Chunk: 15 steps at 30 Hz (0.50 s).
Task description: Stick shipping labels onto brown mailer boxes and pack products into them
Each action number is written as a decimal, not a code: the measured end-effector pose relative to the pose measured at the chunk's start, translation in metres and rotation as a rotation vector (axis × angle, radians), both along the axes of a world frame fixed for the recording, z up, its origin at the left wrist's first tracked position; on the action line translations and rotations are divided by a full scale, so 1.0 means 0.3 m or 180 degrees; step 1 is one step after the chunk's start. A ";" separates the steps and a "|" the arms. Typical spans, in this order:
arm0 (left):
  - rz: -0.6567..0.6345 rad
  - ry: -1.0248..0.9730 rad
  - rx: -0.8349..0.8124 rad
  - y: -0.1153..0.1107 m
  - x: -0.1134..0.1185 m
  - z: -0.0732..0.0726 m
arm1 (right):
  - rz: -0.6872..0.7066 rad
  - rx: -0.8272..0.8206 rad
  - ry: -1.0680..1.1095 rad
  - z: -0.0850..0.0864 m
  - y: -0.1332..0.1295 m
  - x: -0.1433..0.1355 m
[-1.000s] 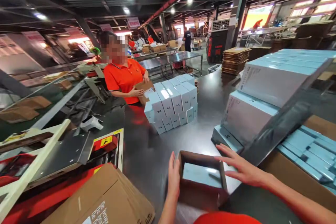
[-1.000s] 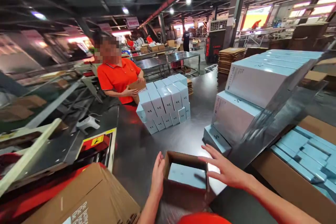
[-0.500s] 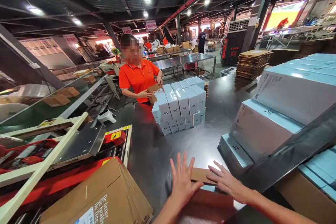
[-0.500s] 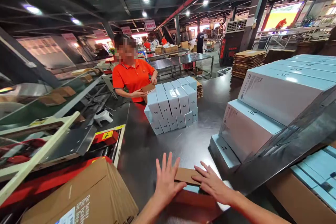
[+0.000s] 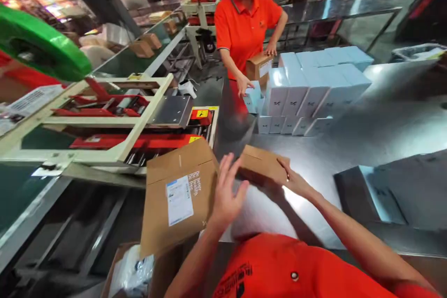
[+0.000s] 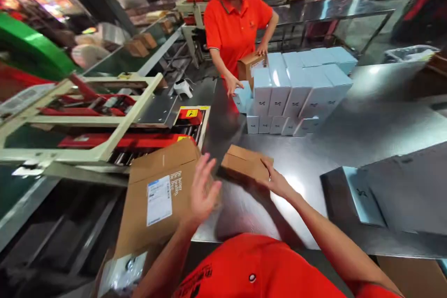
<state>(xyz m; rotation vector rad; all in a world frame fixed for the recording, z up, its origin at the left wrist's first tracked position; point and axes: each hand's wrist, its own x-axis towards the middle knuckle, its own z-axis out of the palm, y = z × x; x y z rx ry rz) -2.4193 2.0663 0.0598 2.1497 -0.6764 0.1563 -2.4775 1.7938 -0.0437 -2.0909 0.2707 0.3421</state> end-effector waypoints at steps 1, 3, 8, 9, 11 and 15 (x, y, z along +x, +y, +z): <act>0.0408 -0.0200 0.0089 0.100 -0.003 0.019 | 0.0000 0.0127 0.0028 -0.001 0.022 0.140; 0.1277 -0.0367 0.0410 0.308 -0.027 0.021 | 0.0002 0.0311 0.0137 -0.008 0.078 0.417; 0.2953 0.0202 0.1219 0.729 -0.138 -0.137 | 0.0252 0.0683 -0.0005 -0.025 0.324 0.999; 0.3103 0.0399 0.1267 0.777 -0.156 -0.175 | 0.0300 0.0751 -0.0022 -0.024 0.390 1.082; 0.3156 0.0704 0.1266 0.834 -0.181 -0.232 | 0.0289 0.0979 -0.0026 -0.012 0.516 1.186; 0.3088 0.0659 0.1457 0.828 -0.189 -0.251 | 0.0162 0.1612 -0.0121 0.034 0.651 1.043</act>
